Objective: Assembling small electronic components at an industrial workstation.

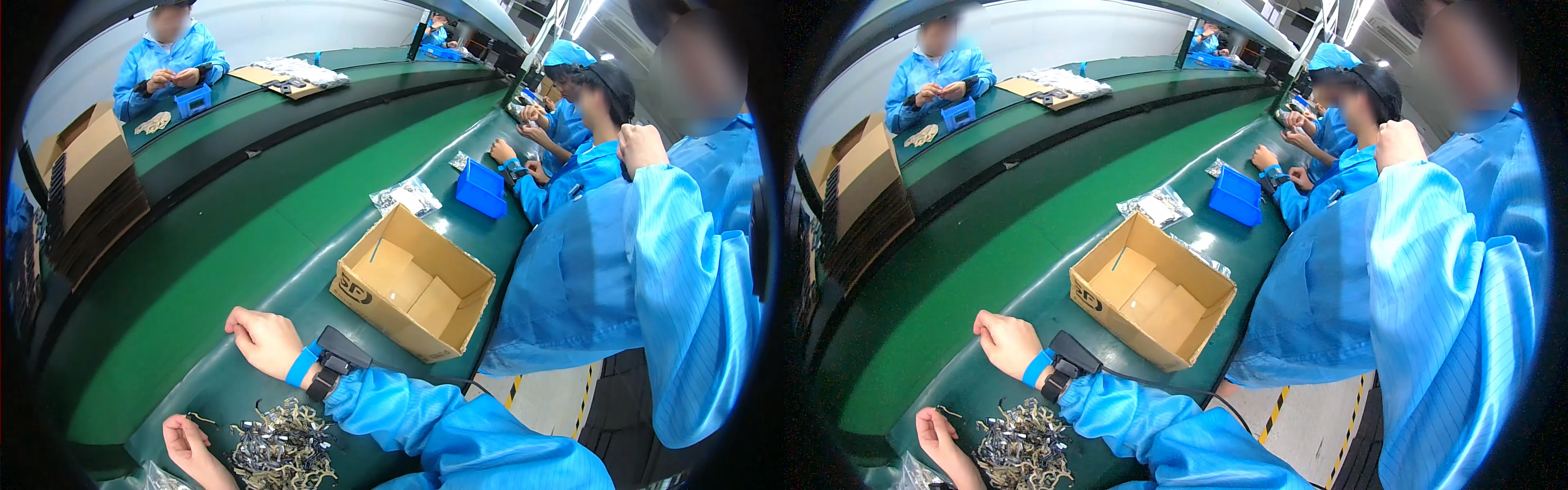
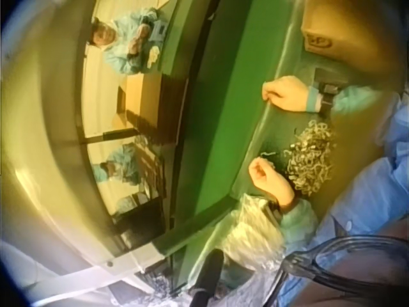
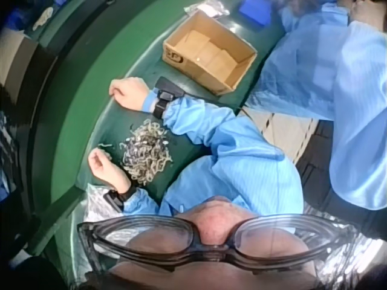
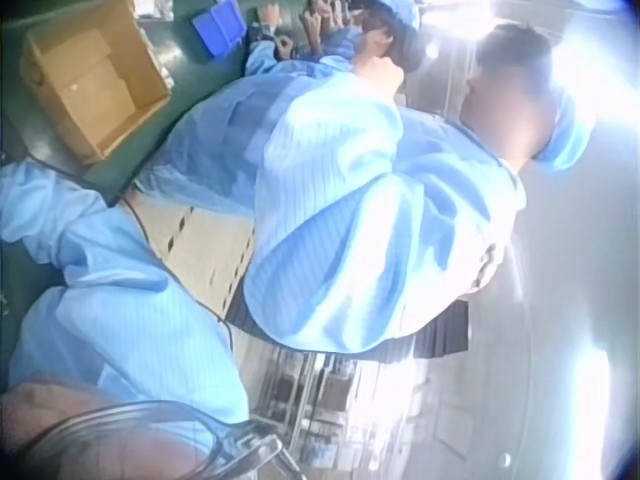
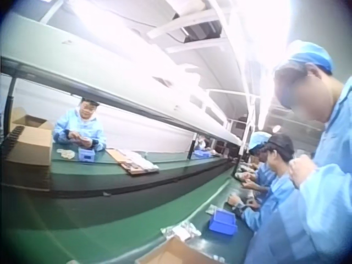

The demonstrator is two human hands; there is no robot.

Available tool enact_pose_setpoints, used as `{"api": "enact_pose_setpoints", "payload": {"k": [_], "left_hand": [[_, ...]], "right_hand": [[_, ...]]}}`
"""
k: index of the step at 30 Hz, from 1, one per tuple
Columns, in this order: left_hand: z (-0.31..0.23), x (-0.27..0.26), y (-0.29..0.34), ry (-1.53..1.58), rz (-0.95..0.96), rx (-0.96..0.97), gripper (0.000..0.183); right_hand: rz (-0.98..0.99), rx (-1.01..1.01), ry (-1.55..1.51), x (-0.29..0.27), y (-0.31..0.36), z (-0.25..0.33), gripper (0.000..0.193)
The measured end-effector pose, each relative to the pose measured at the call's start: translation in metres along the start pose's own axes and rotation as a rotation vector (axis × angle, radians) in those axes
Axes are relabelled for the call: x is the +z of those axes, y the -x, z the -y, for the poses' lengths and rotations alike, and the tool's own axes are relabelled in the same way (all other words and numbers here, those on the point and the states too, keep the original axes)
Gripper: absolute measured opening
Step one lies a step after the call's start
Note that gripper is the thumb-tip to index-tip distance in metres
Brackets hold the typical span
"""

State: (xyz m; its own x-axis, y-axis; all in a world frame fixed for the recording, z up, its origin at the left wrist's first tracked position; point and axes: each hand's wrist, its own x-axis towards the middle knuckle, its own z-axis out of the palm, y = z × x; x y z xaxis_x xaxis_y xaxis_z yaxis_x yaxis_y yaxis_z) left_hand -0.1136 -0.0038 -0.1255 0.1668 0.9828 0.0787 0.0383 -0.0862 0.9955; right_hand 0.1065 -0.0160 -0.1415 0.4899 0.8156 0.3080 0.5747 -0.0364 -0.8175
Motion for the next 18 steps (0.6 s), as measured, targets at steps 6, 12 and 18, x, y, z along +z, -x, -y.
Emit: {"api": "enact_pose_setpoints", "payload": {"k": [6, 12, 18], "left_hand": [[0.001, -0.001, 0.000, -0.024, 0.002, 0.011, 0.009], [0.010, -0.001, -0.002, -0.013, -0.005, 0.009, 0.011], [0.026, -0.008, -0.007, -0.009, -0.039, 0.054, 0.010]], "right_hand": [[0.030, 0.025, -0.019, -0.005, -0.001, 0.006, 0.010], [0.008, 0.014, -0.029, -0.001, 0.000, 0.002, 0.008], [0.007, 0.003, -0.021, 0.000, 0.000, 0.001, 0.008]]}}
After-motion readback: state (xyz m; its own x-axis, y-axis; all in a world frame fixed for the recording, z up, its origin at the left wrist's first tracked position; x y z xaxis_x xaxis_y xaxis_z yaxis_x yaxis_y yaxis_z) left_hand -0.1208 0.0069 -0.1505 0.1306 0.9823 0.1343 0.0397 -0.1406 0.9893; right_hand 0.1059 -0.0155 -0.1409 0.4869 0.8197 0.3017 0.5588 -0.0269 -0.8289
